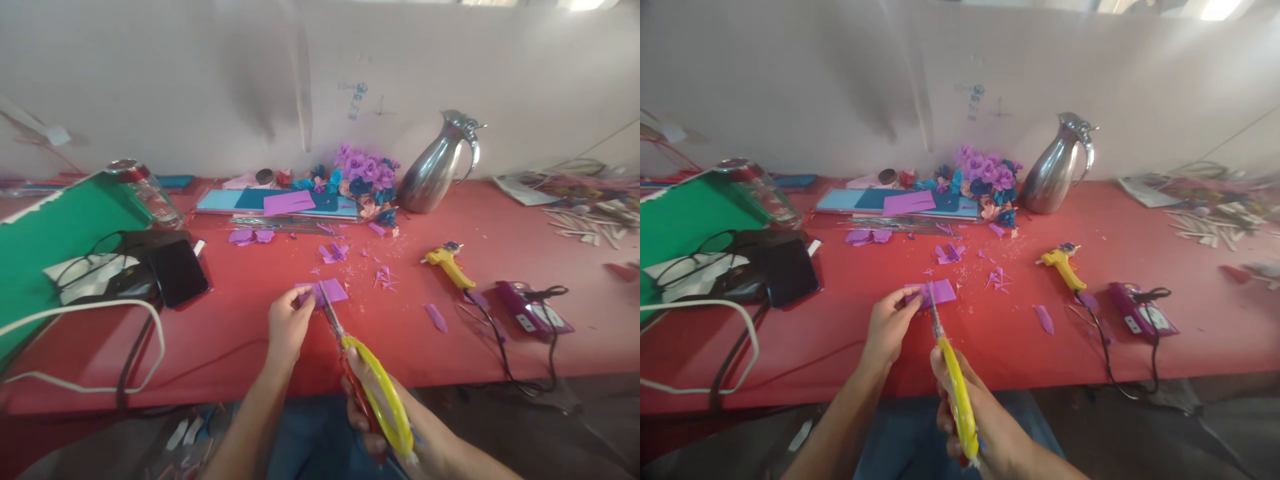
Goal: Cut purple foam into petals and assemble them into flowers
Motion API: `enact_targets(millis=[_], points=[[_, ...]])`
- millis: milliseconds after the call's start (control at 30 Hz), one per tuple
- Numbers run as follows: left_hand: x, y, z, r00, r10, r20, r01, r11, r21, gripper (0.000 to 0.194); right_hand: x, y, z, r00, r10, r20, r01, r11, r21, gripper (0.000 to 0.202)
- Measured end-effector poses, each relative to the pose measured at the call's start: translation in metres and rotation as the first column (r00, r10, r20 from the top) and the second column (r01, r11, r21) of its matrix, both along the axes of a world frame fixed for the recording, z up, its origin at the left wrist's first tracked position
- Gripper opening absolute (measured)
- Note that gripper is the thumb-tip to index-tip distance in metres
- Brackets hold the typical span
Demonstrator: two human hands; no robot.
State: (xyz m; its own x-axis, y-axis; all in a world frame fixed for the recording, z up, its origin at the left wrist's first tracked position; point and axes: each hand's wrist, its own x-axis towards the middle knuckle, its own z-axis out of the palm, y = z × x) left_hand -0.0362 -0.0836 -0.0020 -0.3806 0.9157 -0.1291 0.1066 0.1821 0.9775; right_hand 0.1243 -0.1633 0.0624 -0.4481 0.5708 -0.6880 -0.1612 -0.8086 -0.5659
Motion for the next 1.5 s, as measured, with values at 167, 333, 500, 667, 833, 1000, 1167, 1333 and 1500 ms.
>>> enact_targets(millis=[167,333,500,667,833,1000,1167,1333,1500], points=[[0.0,-0.001,0.001,1.0,-0.003,0.031,0.003,1.0,0.001,0.026,-0.001,-0.001,-0.006,0.995,0.093,0.035,-0.095,0.994,0.06,0.064],[-0.001,-0.001,0.001,1.0,-0.008,0.024,0.009,1.0,-0.016,0.025,0.0,-0.003,-0.007,0.989,0.144,0.027,-0.146,0.98,0.134,0.063],[-0.004,0.0,-0.007,0.999,-0.035,0.016,0.035,0.999,-0.001,0.026,-0.003,-0.001,-0.009,0.989,0.15,-0.001,-0.148,0.978,0.149,0.057],[-0.004,0.0,-0.005,0.999,-0.025,0.022,0.026,0.999,-0.025,0.027,-0.005,0.004,-0.006,0.998,0.056,0.037,-0.058,0.997,0.057,0.063],[-0.002,-0.003,0.006,0.995,-0.012,0.1,0.018,0.998,-0.054,0.027,-0.005,0.005,-0.004,0.991,0.103,0.08,-0.103,0.995,-0.001,0.063],[-0.001,-0.004,0.006,0.993,-0.013,0.117,0.02,0.998,-0.057,0.028,-0.006,0.006,-0.012,0.988,0.132,0.081,-0.137,0.988,0.066,0.064],[-0.003,-0.003,0.005,0.995,-0.017,0.101,0.024,0.997,-0.071,0.027,-0.008,0.009,-0.01,0.992,0.118,0.031,-0.122,0.979,0.164,0.064],[-0.003,-0.003,0.008,0.998,-0.011,0.068,0.016,0.997,-0.077,0.027,-0.008,0.01,-0.009,0.993,0.116,0.038,-0.12,0.982,0.146,0.061],[-0.003,-0.002,0.012,0.998,-0.005,0.065,0.01,0.997,-0.076,0.026,-0.011,0.01,-0.011,0.99,0.132,0.054,-0.138,0.981,0.137,0.055]])
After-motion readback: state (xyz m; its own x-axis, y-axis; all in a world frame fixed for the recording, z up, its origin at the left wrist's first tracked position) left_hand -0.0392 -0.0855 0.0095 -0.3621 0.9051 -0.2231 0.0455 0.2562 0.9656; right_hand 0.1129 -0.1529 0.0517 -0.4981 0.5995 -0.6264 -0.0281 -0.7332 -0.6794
